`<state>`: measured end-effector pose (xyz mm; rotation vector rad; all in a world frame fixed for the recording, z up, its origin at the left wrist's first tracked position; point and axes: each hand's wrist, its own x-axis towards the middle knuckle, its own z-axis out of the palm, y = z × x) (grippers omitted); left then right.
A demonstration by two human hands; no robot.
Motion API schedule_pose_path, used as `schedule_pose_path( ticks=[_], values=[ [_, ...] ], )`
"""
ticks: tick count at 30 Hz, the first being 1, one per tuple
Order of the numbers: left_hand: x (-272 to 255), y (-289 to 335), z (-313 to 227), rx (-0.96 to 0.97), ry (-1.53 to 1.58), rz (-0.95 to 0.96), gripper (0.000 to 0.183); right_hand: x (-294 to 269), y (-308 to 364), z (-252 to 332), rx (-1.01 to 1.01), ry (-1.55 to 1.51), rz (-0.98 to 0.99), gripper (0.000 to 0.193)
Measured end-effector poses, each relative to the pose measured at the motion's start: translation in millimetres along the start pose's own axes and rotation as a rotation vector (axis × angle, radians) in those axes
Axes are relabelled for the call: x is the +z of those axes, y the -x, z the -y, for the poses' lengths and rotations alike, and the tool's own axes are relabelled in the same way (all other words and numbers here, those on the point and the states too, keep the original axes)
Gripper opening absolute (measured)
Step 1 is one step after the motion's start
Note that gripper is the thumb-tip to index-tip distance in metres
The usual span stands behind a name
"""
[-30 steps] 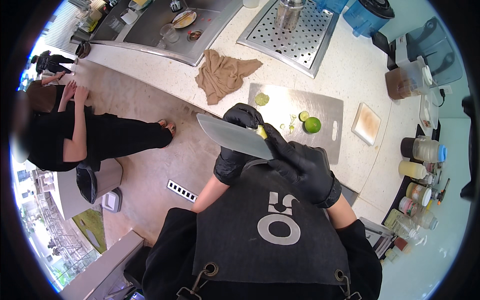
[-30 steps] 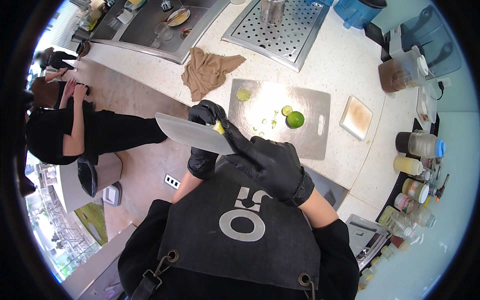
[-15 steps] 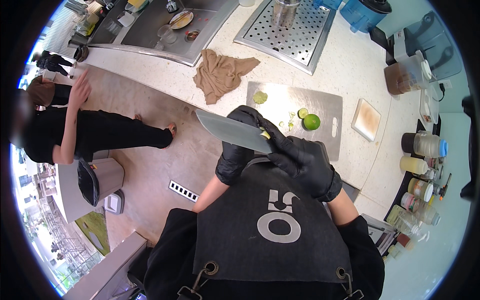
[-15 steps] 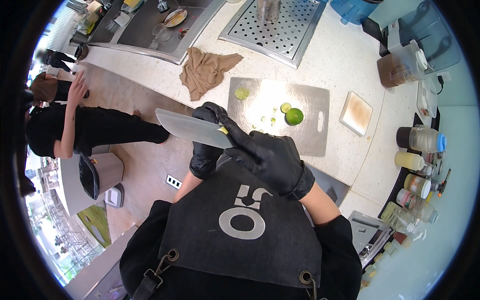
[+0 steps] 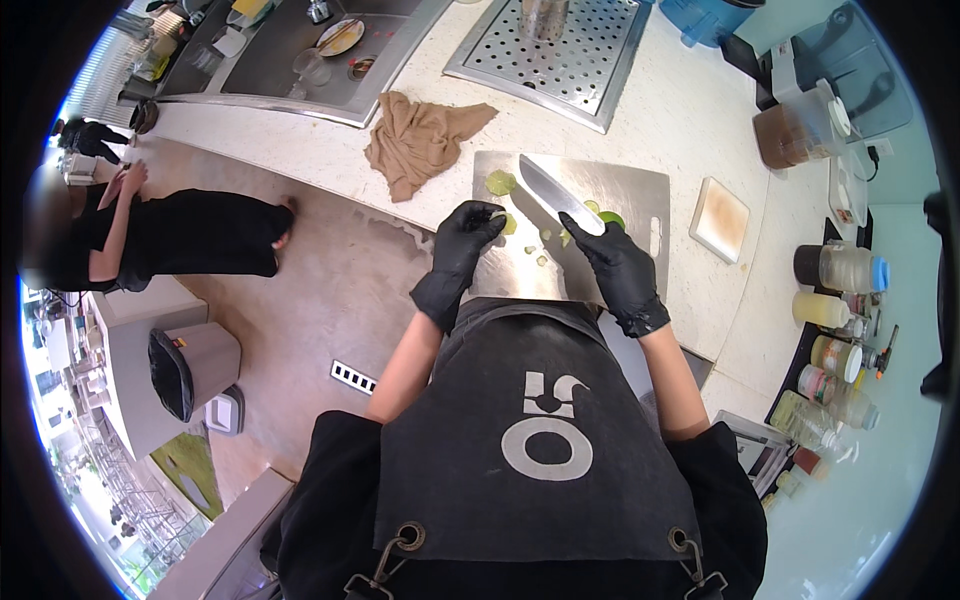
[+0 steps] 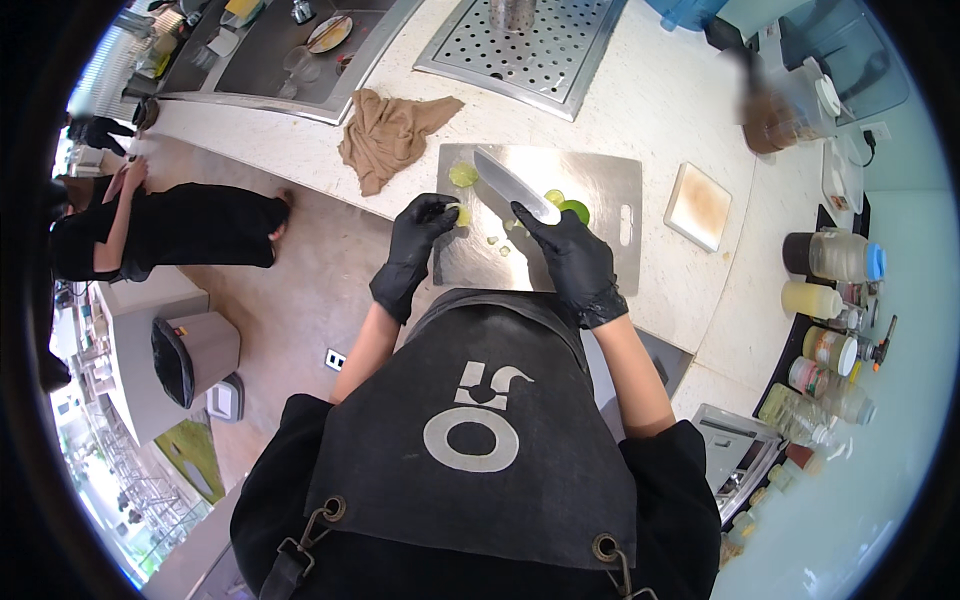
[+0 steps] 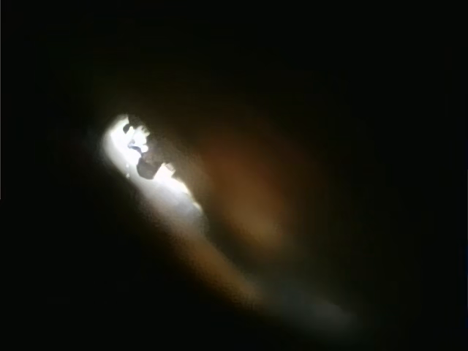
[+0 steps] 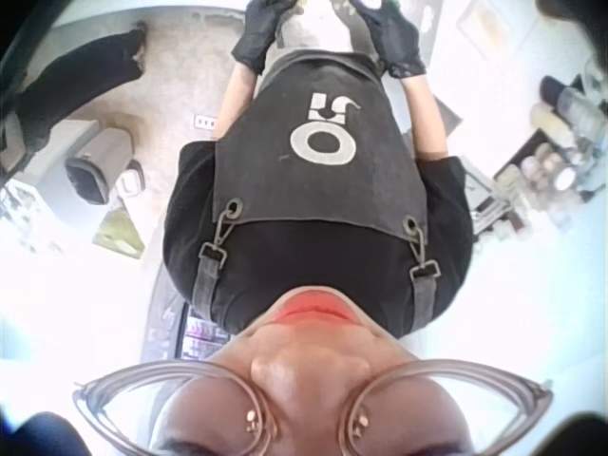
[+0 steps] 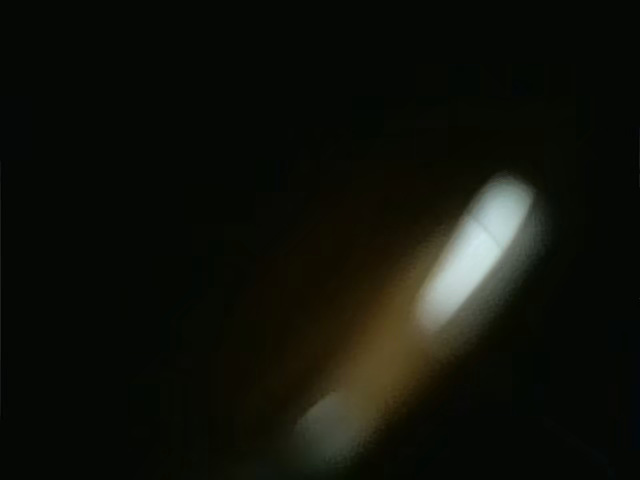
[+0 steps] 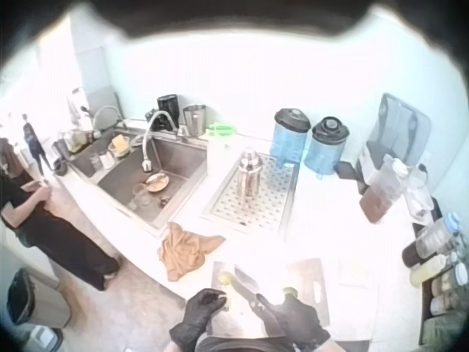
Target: The person slices limes into thin rounds on a metal cutting board using a knife. They repeatedly cut, separate, and transfer lime slices into a container while wearing black gloves.
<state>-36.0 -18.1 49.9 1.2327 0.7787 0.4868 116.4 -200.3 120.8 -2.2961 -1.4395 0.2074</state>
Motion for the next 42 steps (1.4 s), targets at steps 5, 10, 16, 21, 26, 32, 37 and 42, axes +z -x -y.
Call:
schedule_pose_path(
  ticks=[5, 10, 16, 21, 26, 32, 37, 42],
  values=[
    [20, -35, -4, 0.22, -0.693, 0.065, 0.019, 15, 7, -15, 0.043, -0.051, -0.059, 0.055],
    [33, -71, 4, 0.422, -0.855, 0.156, 0.024, 1, 24, -16, 0.305, -0.285, 0.071, 0.057],
    [51, -54, 7, 0.665, -1.029, 0.374, 0.034, 4, 84, -21, 0.551, -0.27, 0.091, 0.039],
    [64, -50, 25, 0.639, -0.996, 0.538, 0.037, 12, 122, -26, 0.495, -0.122, 0.103, 0.031],
    [63, -45, 30, 0.649, -1.017, 0.633, 0.038, 26, 133, -28, 0.358, 0.212, 0.037, 0.046],
    [39, 17, -10, 0.412, -0.635, 0.51, 0.031, 45, 121, -40, 0.349, 0.283, 0.006, 0.059],
    [-23, 78, 40, -0.703, 0.384, 0.563, 0.036, 53, 85, -40, 0.31, 0.223, 0.037, 0.059],
    [-24, 68, 78, 0.261, -0.688, 0.521, 0.036, 60, 70, -29, 0.174, 0.126, 0.017, 0.05]
  ],
)
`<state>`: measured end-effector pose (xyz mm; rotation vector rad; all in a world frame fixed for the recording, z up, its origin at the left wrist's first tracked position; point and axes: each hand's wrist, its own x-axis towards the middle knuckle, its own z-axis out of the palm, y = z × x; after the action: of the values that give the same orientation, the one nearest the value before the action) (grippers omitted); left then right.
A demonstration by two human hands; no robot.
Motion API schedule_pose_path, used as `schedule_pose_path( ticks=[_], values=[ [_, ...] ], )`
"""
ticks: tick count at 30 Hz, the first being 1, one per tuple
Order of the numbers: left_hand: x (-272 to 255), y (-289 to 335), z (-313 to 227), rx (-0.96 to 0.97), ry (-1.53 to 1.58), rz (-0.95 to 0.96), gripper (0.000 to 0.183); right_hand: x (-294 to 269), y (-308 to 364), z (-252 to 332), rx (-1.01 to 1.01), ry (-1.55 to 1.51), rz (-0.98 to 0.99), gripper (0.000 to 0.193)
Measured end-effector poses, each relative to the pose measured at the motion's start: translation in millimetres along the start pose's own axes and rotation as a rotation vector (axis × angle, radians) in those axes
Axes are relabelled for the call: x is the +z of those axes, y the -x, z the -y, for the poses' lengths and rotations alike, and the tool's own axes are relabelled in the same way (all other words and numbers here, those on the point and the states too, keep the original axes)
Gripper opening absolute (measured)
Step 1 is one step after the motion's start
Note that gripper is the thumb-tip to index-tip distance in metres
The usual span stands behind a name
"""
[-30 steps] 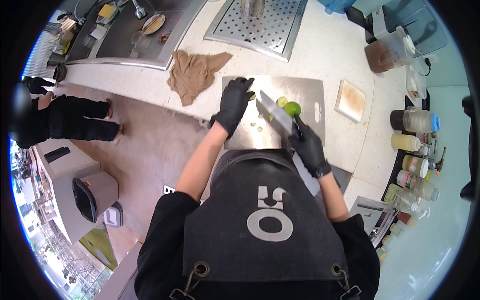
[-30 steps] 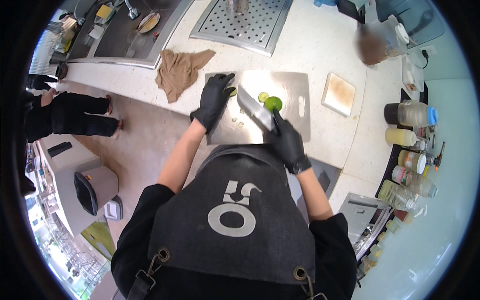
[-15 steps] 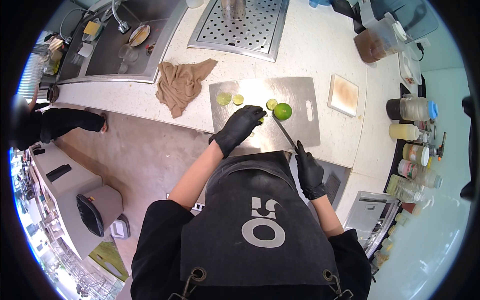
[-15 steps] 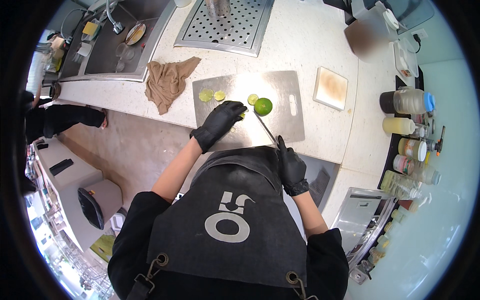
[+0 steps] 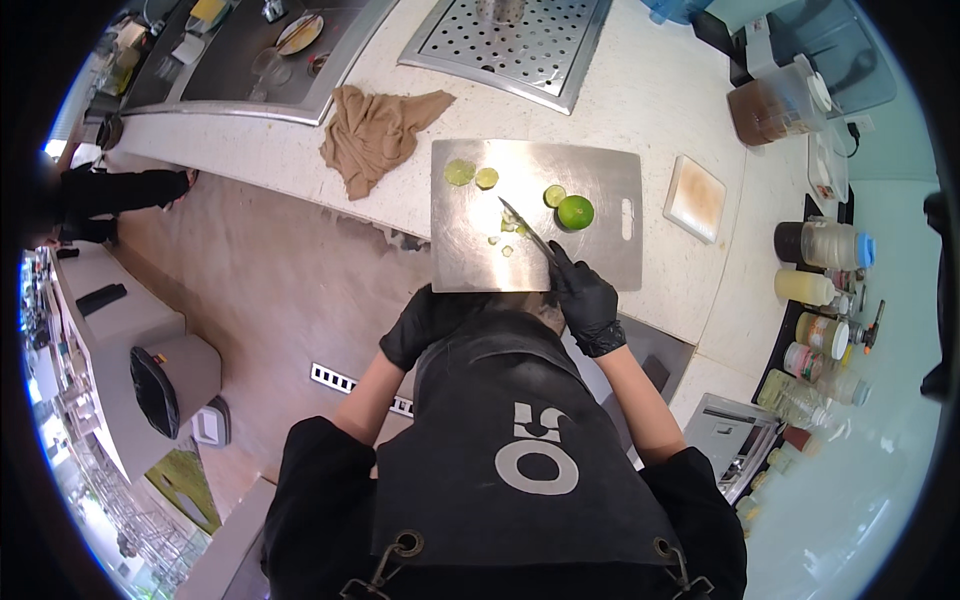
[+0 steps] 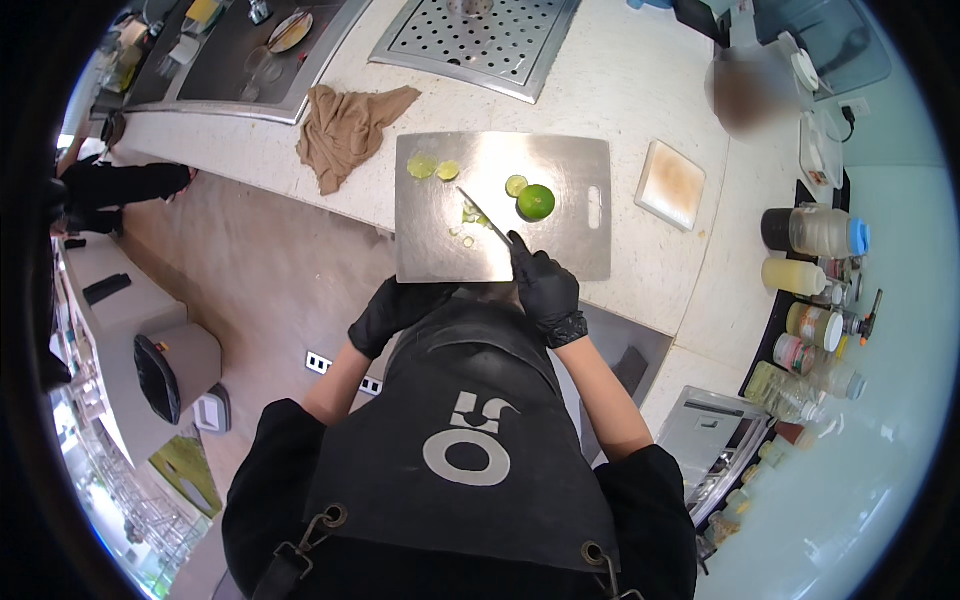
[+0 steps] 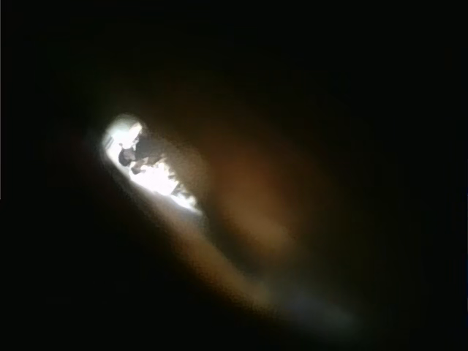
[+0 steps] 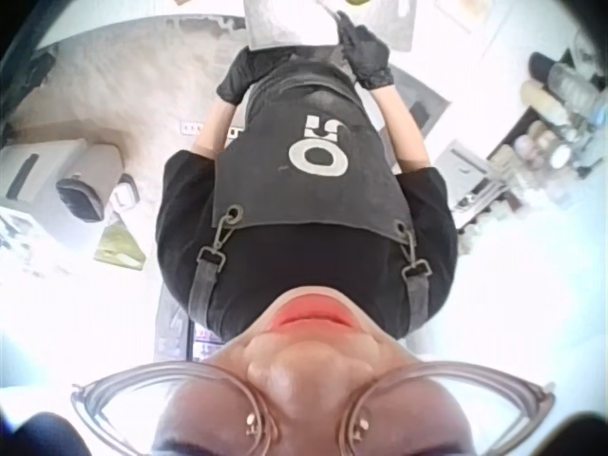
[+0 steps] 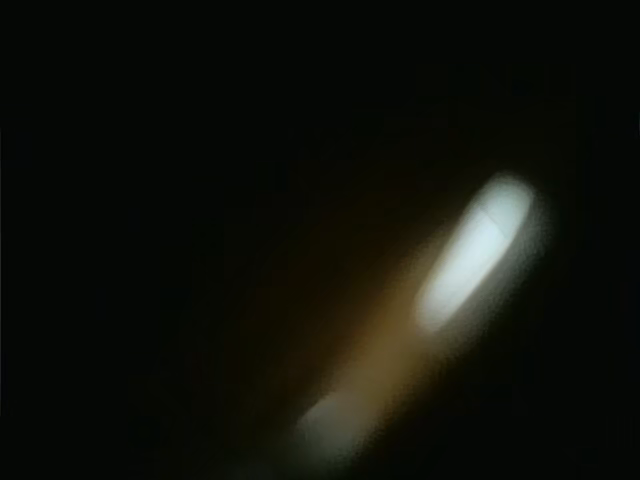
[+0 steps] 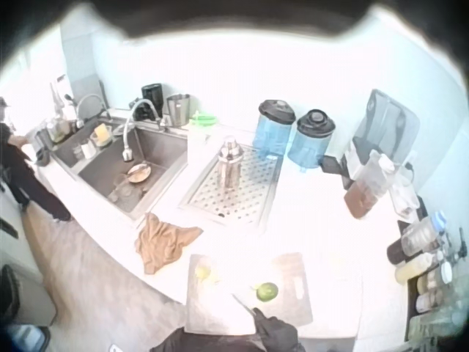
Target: The person slices limes into thin rounds on a metal cutting board using a knife. They repeatedly cut, separate, and transfer lime slices into a container while wearing black gloves.
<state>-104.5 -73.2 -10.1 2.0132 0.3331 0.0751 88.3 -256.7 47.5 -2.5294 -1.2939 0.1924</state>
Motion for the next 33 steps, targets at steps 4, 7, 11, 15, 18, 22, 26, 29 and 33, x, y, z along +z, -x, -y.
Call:
schedule_pose_path(
  ticks=[4, 7, 11, 15, 18, 22, 26, 29, 33],
  values=[
    [14, -18, 27, -0.029, 0.267, 0.002, 0.048, -2, 10, 7, -0.107, -0.03, 0.055, 0.049],
    [35, -18, 62, 0.184, -0.237, 0.025, 0.056, -6, 20, 17, -0.172, -0.094, 0.111, 0.048],
    [19, -22, 50, 0.434, -0.56, 0.022, 0.059, 5, 35, 17, -0.299, 0.016, 0.068, 0.057],
    [16, -15, 45, 0.137, 0.09, 0.109, 0.054, 5, 38, 30, -0.333, 0.064, 0.091, 0.047],
    [16, -14, 46, 0.181, 0.059, 0.05, 0.057, 5, 39, 37, -0.366, 0.14, 0.078, 0.041],
    [14, -15, 35, 0.169, 0.161, -0.008, 0.065, 1, 38, 43, -0.402, 0.186, 0.08, 0.039],
    [22, -7, 49, 0.049, 0.523, -0.012, 0.065, -8, 36, 46, -0.433, 0.2, 0.123, 0.038],
    [26, -9, 60, 0.101, 0.408, 0.022, 0.062, -6, 37, 40, -0.46, 0.107, 0.109, 0.037],
    [23, -7, 54, 0.043, 0.516, 0.049, 0.063, -13, 37, 33, -0.5, 0.08, 0.125, 0.036]
  ],
)
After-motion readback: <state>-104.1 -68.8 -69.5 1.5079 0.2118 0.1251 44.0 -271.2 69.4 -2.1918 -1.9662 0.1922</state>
